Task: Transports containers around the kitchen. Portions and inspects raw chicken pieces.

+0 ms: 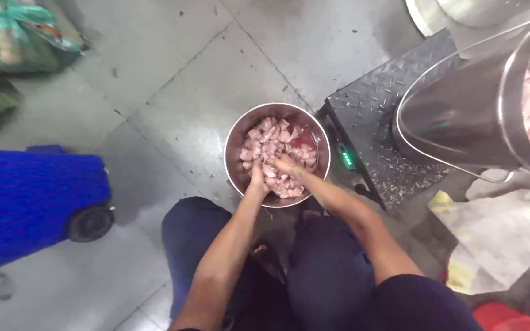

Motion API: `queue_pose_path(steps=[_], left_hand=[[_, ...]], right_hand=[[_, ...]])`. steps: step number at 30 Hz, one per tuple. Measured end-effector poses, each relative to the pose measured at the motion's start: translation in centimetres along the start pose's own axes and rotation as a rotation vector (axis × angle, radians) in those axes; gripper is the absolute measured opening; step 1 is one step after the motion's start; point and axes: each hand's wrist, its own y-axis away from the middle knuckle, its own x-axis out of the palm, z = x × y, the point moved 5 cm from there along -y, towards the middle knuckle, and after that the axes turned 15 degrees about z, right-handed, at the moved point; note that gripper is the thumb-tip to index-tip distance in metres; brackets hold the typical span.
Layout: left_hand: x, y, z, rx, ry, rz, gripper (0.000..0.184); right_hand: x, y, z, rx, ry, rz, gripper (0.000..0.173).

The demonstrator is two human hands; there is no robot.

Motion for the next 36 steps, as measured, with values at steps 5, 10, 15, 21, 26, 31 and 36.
queue_pose_path(steps=[5, 10, 15, 21, 26, 31, 36], left_hand=[[1.4, 0.8, -1.7, 0.152, -0.002, 0.082, 0.038], [5.2, 5.0, -5.7, 0.268, -0.134, 0.148, 0.043], [6.4, 6.3, -6.9, 0.349, -0.105, 0.161, 0.04], [4.5, 3.4, -3.3, 0.253, -0.054, 0.152, 0.04], [6.9, 7.0, -5.9, 0.317, -0.155, 0.137, 0.042], [6.8, 6.0, -5.7, 0.328, -0.146, 0.169, 0.043], [5.8, 4.8, -3.1, 0.272, -0.076, 0.186, 0.041]], right_hand=[[0.6, 1.7, 2.1, -0.102, 0.001, -0.156, 0.045], [0.1, 6.7, 7.2, -0.318, 0.13, -0.287, 0.039], [-0.1, 8.4, 8.9, -0.431, 0.16, -0.328, 0.042], [-0.3, 6.1, 4.6, -0.194, 0.048, -0.271, 0.045], [-0.2, 10.0, 8.3, -0.392, 0.11, -0.336, 0.037], [-0.7, 9.4, 8.1, -0.362, 0.095, -0.309, 0.043], [-0.6, 8.6, 5.1, -0.227, 0.023, -0.285, 0.052]])
